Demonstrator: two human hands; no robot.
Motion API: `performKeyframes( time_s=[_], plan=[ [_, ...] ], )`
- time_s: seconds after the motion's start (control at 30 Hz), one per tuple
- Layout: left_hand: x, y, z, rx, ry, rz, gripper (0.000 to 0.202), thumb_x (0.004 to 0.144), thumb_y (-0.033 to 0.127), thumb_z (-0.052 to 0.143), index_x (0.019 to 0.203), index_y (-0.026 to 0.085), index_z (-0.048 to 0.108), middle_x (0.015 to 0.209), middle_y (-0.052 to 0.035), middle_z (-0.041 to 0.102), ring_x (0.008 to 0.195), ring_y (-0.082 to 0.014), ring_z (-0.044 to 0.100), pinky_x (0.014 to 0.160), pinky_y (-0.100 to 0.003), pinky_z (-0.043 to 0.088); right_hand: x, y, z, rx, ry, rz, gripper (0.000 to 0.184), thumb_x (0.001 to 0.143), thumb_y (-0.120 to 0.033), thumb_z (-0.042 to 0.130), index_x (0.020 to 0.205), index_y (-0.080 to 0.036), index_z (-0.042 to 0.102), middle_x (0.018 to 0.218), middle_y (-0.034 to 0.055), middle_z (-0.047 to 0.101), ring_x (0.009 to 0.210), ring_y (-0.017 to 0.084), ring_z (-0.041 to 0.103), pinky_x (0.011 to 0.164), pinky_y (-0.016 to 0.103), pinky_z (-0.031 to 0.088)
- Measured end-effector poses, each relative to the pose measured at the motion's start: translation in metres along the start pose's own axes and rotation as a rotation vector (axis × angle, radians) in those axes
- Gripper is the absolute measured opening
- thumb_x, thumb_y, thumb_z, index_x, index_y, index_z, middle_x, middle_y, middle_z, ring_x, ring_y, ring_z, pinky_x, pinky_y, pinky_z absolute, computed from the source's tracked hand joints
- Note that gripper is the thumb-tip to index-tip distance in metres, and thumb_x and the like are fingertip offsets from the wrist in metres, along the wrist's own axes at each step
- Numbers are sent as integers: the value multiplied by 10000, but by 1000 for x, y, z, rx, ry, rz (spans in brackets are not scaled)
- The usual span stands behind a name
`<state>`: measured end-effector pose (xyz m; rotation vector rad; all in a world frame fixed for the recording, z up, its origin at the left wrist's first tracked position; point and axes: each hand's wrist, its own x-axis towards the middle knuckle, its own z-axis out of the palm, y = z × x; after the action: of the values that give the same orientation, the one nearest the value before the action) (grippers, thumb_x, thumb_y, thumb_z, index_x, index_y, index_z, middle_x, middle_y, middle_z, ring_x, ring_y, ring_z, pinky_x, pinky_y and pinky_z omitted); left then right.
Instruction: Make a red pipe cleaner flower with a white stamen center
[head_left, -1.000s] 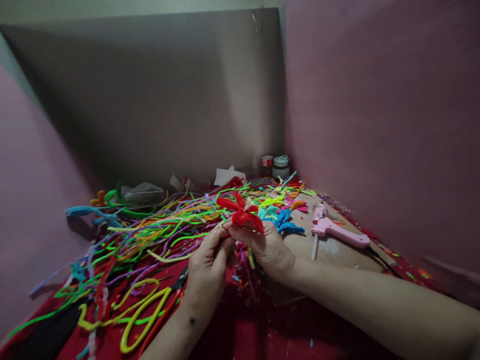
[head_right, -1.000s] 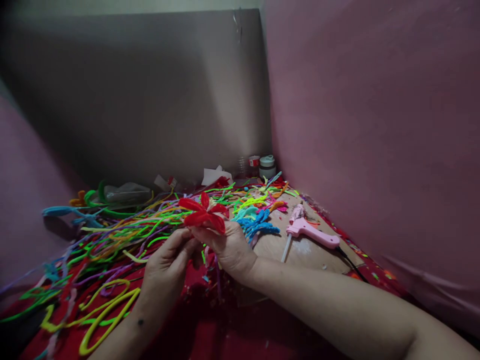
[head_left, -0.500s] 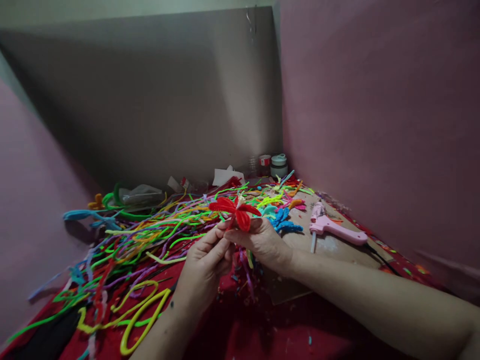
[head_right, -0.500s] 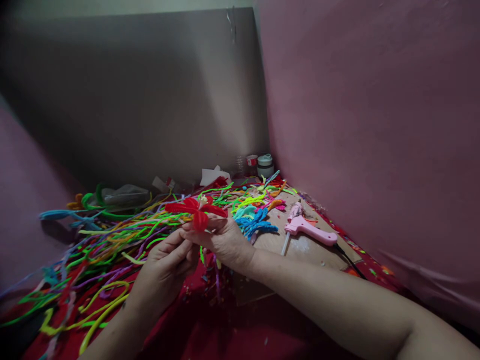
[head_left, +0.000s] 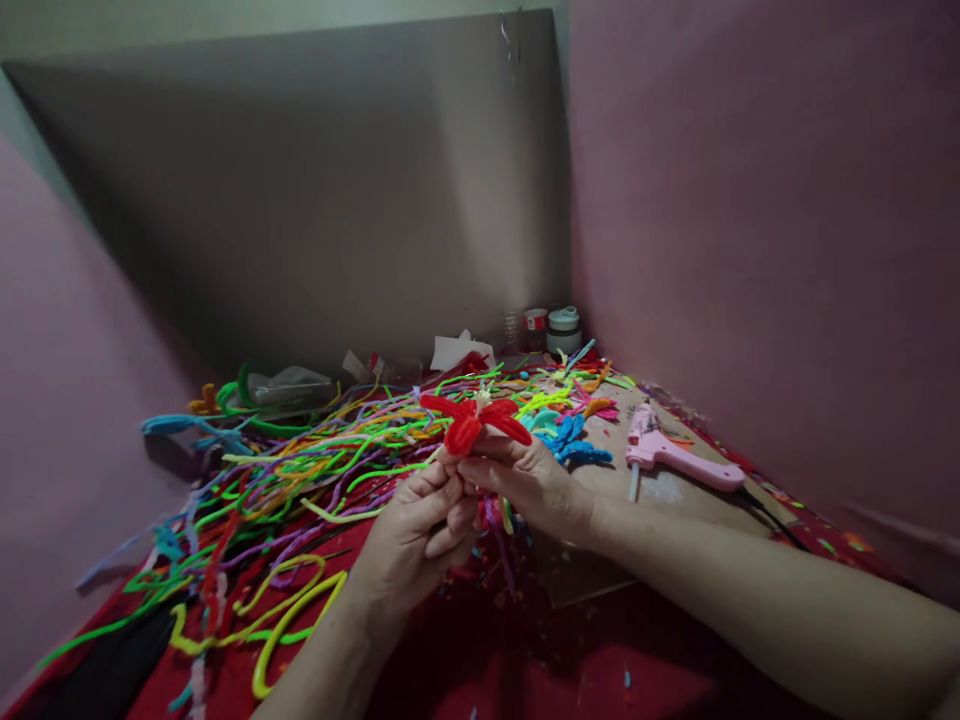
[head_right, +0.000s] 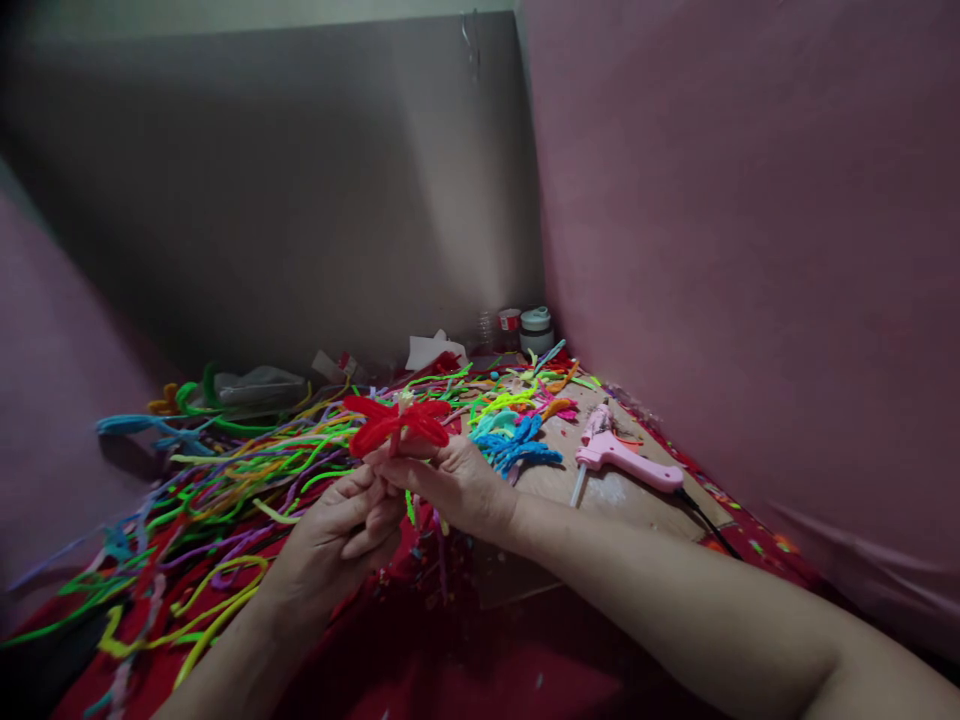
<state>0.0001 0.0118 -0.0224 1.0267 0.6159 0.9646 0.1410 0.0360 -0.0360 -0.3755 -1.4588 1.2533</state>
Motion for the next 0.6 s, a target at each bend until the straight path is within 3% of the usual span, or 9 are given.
performKeyframes(
  time_s=[0.1,0.17,0.27,0.33,0.47,0.6],
  plan=[
    [0,2,1,64,6,34,108,801,278,591,805,170,599,496,71,434,333,-10,197,341,-150,198,-1,0,1,-50,40,-13,208,798,-343,604,945,-234,703,860,2,654,806,150,588,810,293,443],
    [-1,5,2,187,20,81,114,801,272,586,773,165,614,529,46,491,369,-36,339,384,-171,307,-2,0,2,-70,25,3,211,816,-360,576,919,-219,693,781,0,636,711,137,578,730,286,466],
    [-2,16,2,479,60,135,85,742,188,640,818,158,661,686,-5,613,625,-112,550,637,-227,449,-2,-1,1,-148,-6,-40,212,855,-357,510,872,-208,661,706,-1,600,636,130,543,637,275,469],
    [-3,26,-1,607,142,187,142,700,145,660,839,160,678,770,-17,641,747,-139,566,742,-239,438,-2,-4,0,-296,30,-164,166,850,-314,515,795,-202,625,754,12,602,716,146,543,691,291,469],
    [-10,44,-7,485,345,364,80,748,232,606,741,170,656,698,3,611,622,-112,518,597,-212,415,-3,-13,-3,-621,-3,-461,157,840,-210,504,688,-194,544,825,40,622,875,177,524,850,356,431],
    [-23,54,-5,387,266,359,321,794,419,539,616,159,600,484,31,448,434,-74,366,418,-194,282,-4,-15,-4,-775,-97,-562,184,858,-203,470,698,-195,560,851,62,655,913,188,528,898,388,406]
  ],
)
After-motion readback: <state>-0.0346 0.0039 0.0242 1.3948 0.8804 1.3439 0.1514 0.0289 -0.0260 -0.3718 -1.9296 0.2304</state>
